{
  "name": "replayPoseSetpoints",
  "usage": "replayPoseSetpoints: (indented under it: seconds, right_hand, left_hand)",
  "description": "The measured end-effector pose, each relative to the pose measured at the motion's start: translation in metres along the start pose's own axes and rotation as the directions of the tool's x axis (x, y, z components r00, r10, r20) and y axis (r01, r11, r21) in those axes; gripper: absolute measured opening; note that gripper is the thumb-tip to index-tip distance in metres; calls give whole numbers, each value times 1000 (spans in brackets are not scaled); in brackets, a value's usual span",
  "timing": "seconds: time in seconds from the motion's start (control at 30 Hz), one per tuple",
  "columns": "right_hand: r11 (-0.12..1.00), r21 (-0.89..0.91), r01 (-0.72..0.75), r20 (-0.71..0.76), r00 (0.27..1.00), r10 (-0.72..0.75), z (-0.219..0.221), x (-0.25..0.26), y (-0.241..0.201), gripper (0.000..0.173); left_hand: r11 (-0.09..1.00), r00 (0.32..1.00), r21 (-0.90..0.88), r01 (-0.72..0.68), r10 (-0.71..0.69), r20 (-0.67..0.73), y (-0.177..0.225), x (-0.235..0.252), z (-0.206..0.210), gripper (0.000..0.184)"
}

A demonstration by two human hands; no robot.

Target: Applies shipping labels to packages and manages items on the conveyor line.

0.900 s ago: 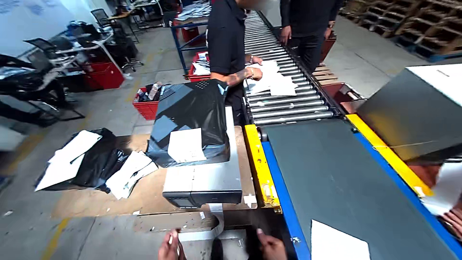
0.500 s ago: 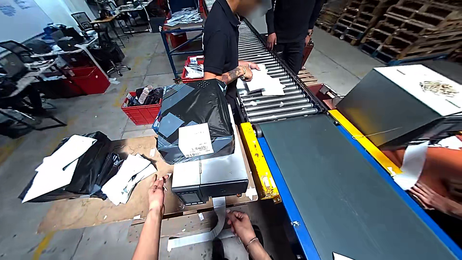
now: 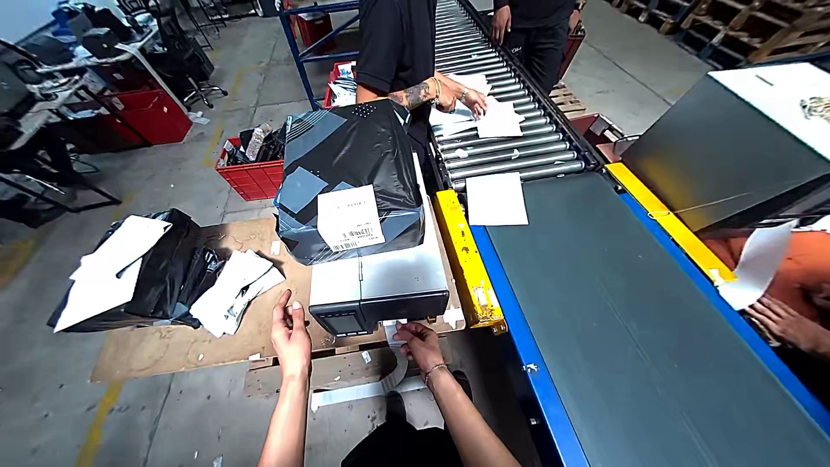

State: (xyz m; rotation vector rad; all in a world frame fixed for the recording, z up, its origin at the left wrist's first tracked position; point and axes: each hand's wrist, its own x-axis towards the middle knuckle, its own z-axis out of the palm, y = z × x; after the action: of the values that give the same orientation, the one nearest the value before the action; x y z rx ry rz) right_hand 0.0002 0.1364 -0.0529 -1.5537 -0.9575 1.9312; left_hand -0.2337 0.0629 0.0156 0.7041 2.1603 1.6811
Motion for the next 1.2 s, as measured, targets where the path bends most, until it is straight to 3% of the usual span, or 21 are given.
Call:
replayPoseSetpoints:
  seconds: [0.13,0.23,0.3,0.37,0.4,0.47,0.53,0.63,0.67,0.73,0.83,0.9,0.93,1.0,1.07,1.1,1.13,1.2]
  right_hand:
    - [995,14,-100,-138,985,101,19,10,-16,25]
    - [999,-37,-20,-214,977,11,26,15,-17,14]
    - [997,-69,20,-154,988,-31,11,3,-22,16]
    - [989,-150,6,-54,998,-15,-37,-12,-22,23]
    - [981,-192,21,-78,996,-36,-75,-11,-19,23]
    - [962,-266,60,-273,953,-134,-166,18,-19,20]
    - [952,-301,58,-466,862,-200,-246,64,-45,22]
    - [946,-320,56,-602,759,-248,-318,139,-100,32]
    - [936,-353,15,-624,741,-247,-332,160,-108,32]
    - [849,-489,-200,-636,748,-190,-356,176,-107,40]
    - [581,-684,-442,-628,761,-161,-371,142,-95,72]
    - [488,-714,-502,-642,747,-172,-365,99,-87,88]
    - [467,-749,-470,-614,757,-224,-349,78,-78,86]
    - [567,-805,-177,-416,849,-326,-275,44,-52,67]
    - [709,-679,190,-99,933,-345,-166,19,-16,46]
    - [788,-544,287,36,947,-321,-117,17,3,37]
    - [884,-377,277,119,961,-250,-75,18,15,31]
    - [992,-113,59,137,990,-43,-22,18,18,33]
  left_hand:
    - [971,996,238,-11,-11,92,-5,6,-8,50]
    - [932,996,359,-52,20,92,3,5,-6,56]
    - [927,995,365,-90,64,83,7,6,-3,59]
    - [920,980,339,-197,171,104,7,8,1,59]
    - [908,962,319,-271,240,133,7,11,5,60]
    - [878,922,295,-377,327,206,15,12,19,60]
    - [853,893,302,-425,341,294,28,3,33,60]
    - [783,876,409,-469,354,327,36,2,48,58]
    - [776,881,431,-461,342,327,37,2,50,58]
    - [784,887,436,-442,309,343,43,-2,51,60]
    - [811,907,427,-399,282,313,53,-6,51,66]
    - [824,921,429,-371,265,286,51,-5,45,69]
    - [825,924,435,-362,256,283,50,-4,43,70]
    - [836,927,422,-351,246,282,46,-1,40,71]
    - [844,931,419,-335,227,285,41,-1,36,72]
    - [847,931,417,-330,219,292,40,0,35,72]
    - [850,930,416,-322,202,307,41,1,34,71]
    - [860,924,410,-303,161,347,45,2,31,71]
